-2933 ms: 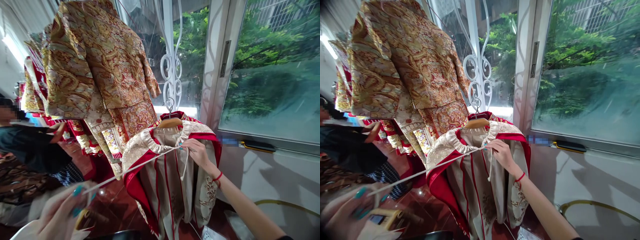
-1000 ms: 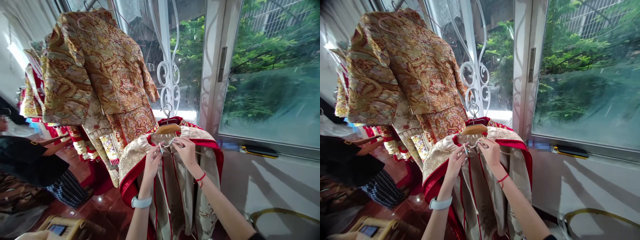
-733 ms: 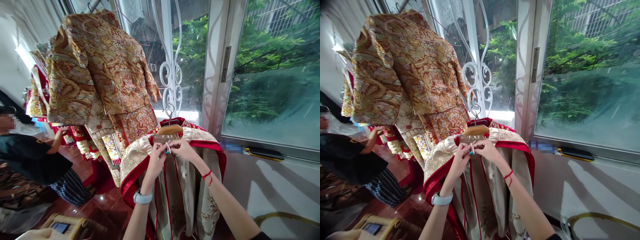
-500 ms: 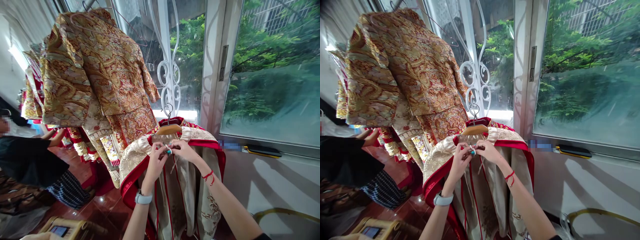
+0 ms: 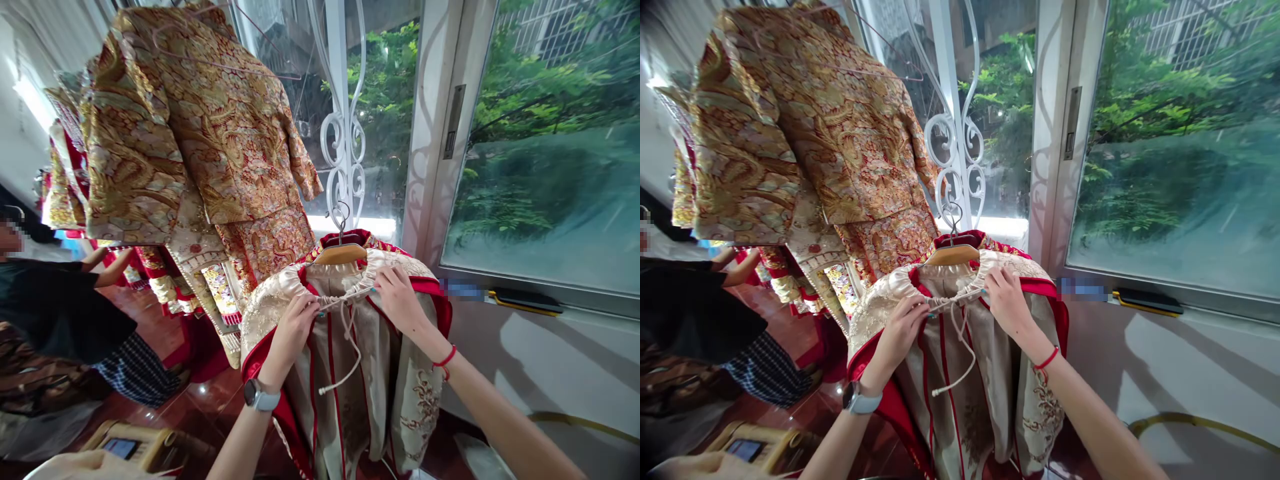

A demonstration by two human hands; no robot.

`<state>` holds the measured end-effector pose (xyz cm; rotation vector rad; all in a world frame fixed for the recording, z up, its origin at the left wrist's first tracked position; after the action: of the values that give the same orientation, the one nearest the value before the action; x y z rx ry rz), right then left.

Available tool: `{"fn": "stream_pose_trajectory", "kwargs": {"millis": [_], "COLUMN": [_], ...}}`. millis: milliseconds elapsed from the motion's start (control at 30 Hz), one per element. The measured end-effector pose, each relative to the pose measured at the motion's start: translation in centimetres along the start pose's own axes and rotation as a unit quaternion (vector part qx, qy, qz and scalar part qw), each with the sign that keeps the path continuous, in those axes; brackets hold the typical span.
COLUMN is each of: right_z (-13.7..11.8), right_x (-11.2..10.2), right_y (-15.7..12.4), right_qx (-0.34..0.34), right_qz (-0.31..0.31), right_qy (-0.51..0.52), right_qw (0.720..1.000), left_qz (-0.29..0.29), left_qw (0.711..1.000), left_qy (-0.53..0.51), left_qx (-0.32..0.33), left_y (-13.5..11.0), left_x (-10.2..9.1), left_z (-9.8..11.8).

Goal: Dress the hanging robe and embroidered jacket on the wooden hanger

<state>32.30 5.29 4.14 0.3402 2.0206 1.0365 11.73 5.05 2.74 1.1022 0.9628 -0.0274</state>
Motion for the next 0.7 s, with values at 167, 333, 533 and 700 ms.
{"fn": "stream_pose_trajectory", "kwargs": {"millis": [167, 333, 533, 700], "right_z": [1.7, 1.6, 2.3, 1.3], "right_x": [1.0, 5.5, 2.4, -1.0], "right_y": [-0.4, -1.5, 1.4, 2.3], "right_qx": [0.091, 0.266, 0.179, 0.005], "right_qz": [-0.001, -0.054, -0.111, -0.084], "right_qy": [0.177, 0.599, 0.449, 0.102], "right_qw": [0.980, 0.754, 0.868, 0.991], "left_qz": [-0.021, 0.015, -0.010, -0.102], "left_qw": [0.993, 0.873, 0.669, 0.853], "left_qy": [-0.059, -0.397, -0.643, -0.428], "left_qx": [-0.099, -0.283, -0.372, -0.280], "left_y": [-0.1, -0.6, -1.8, -1.2], "left_x": [0.2, 2.1, 5.5, 4.3], "left_z": [-0.7, -0.6, -0.9, -1.3]}}
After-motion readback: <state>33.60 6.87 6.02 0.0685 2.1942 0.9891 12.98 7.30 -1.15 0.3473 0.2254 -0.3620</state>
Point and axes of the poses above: each hand's wrist, its own y-axis towards the middle knuckle, its own x-axis out of the palm, z = x × y, the point moved 9 cm from there along y, towards the middle knuckle, and after that the axes turned 4 degrees about y, right-handed, at the moved point
